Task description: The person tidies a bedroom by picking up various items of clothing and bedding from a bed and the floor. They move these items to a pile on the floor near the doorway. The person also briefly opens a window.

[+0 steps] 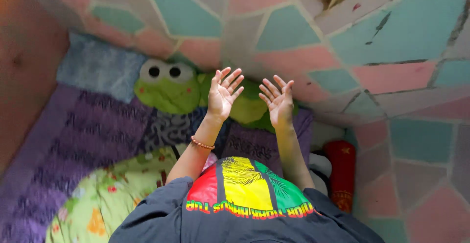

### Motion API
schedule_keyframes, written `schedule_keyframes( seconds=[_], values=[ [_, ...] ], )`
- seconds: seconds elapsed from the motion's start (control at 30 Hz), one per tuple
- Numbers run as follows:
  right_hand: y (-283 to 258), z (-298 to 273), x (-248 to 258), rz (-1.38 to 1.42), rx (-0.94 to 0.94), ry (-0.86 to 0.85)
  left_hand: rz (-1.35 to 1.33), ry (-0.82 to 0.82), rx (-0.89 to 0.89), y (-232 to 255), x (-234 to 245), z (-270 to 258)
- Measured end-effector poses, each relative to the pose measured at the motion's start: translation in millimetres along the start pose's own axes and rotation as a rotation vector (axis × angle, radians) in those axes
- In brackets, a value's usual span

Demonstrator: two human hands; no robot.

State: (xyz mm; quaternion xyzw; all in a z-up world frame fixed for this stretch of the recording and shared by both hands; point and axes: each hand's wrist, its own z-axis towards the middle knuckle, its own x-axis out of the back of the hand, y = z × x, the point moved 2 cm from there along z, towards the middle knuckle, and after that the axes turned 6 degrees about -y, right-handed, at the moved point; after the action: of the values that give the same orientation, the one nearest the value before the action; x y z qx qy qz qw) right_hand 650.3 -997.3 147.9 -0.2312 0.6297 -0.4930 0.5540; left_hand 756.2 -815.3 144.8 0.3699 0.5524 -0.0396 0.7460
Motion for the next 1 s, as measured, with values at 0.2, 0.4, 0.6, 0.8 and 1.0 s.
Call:
schedule_keyframes(
  seconds=[0.2,0.4,0.6,0.8,1.0],
  values=[
    [13,-65,6,-0.015,-0.14,-0.125,-0.05,0.2,-0.137,-30,20,-110],
    [29,-115,-55,-0.01,-0.27,-0.334,-0.024,0.3,-0.327,-11,9,-196],
    [56,-150,-108,0.02,-0.317,-0.533,-0.008,0.379,-0.524,13,20,-279],
    [93,-194,-176,-0.04,-0.422,-0.633,-0.036,0.504,-0.651,45,42,-372],
    [143,-268,-264,-0.046,-0.476,-0.78,-0.034,0.616,-0.843,98,75,-514]
  ],
)
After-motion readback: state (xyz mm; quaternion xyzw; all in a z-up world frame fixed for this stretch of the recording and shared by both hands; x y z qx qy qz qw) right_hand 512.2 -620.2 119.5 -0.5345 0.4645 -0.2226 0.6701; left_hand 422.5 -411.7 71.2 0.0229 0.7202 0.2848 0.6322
